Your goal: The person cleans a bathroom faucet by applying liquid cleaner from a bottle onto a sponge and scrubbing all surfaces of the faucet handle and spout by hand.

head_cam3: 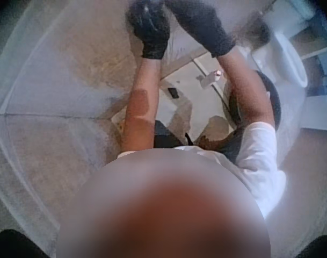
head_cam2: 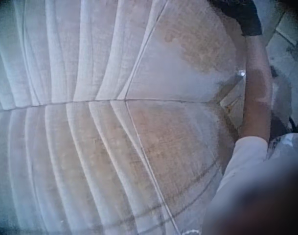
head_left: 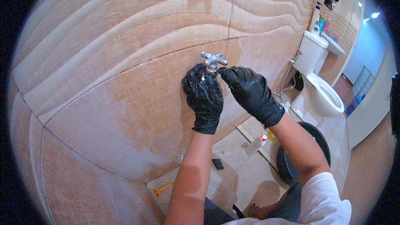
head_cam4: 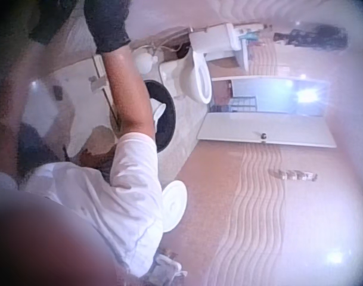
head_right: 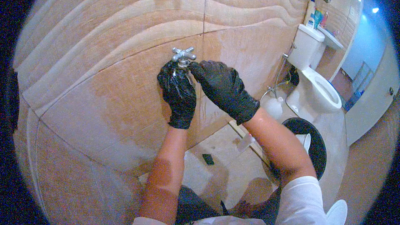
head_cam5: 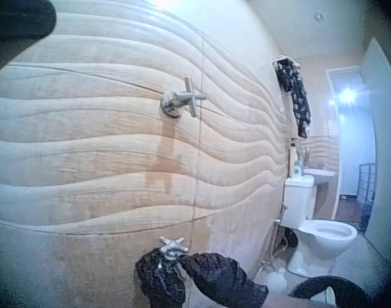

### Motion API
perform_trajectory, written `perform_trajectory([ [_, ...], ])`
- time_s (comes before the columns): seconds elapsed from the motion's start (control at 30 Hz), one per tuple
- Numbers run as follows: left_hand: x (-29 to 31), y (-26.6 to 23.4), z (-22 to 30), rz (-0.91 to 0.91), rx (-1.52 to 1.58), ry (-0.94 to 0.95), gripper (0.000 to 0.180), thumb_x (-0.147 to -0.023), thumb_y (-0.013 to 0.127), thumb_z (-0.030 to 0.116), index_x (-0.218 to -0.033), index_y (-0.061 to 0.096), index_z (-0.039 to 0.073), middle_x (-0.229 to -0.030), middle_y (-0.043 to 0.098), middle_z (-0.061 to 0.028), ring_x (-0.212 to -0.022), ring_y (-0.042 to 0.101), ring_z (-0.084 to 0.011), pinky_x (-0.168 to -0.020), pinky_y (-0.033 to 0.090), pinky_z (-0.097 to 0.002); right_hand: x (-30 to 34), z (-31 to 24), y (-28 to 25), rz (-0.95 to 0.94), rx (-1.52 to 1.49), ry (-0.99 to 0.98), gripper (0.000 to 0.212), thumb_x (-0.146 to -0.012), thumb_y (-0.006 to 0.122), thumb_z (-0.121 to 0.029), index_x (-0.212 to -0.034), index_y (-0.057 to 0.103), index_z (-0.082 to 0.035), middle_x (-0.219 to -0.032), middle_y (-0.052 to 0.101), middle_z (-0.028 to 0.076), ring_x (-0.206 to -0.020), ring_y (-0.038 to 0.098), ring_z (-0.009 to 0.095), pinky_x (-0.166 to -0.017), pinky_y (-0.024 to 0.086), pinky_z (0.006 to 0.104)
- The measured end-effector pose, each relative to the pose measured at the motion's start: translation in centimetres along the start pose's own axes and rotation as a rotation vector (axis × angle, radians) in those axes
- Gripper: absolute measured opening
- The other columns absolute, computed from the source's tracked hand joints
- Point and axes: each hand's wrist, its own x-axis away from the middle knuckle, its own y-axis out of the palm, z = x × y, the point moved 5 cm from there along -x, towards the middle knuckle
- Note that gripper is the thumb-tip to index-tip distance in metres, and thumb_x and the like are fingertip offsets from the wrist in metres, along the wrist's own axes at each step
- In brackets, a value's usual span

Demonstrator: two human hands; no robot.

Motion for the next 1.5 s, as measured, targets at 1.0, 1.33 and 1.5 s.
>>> perform_trajectory([
  [1.0, 0.1, 0.2, -0.2, 0.029, 0.062, -0.076, 0.018, -0.084, 0.047, 0.014, -0.094, 0.053, 0.001, -0.098, 0.055, -0.0160, -0.095, 0.049, -0.0332, -0.085, 0.035, -0.0440, -2.5, -0.5, -1.0, -0.301, 0.039, -0.105, 0.012, -0.081, 0.050, -0.017, -0.087, 0.057, -0.009, -0.074, 0.059, 0.013, -0.066, 0.059, 0.030, -0.056, 0.047, 0.0393],
  [1.33, -0.1, 0.0, -0.5, -0.005, 0.038, -0.056, 0.018, -0.082, 0.048, 0.014, -0.093, 0.053, 0.001, -0.096, 0.055, -0.0166, -0.093, 0.049, -0.0344, -0.083, 0.037, -0.0454, -2.5, -0.8, -2.3, -0.171, 0.142, -0.337, 0.029, -0.072, 0.054, -0.011, -0.100, 0.051, -0.006, -0.068, 0.050, 0.006, -0.059, 0.054, 0.020, -0.047, 0.044, 0.0318],
  [1.5, -0.1, 0.2, 0.1, 0.004, -0.042, -0.003, 0.018, -0.083, 0.046, 0.013, -0.092, 0.053, 0.000, -0.094, 0.055, -0.0175, -0.092, 0.049, -0.0345, -0.082, 0.037, -0.0454, -2.4, -0.4, -2.6, -0.208, 0.197, -0.377, 0.032, -0.071, 0.055, -0.010, -0.102, 0.049, -0.007, -0.069, 0.051, 0.006, -0.060, 0.055, 0.021, -0.046, 0.044, 0.0310],
])
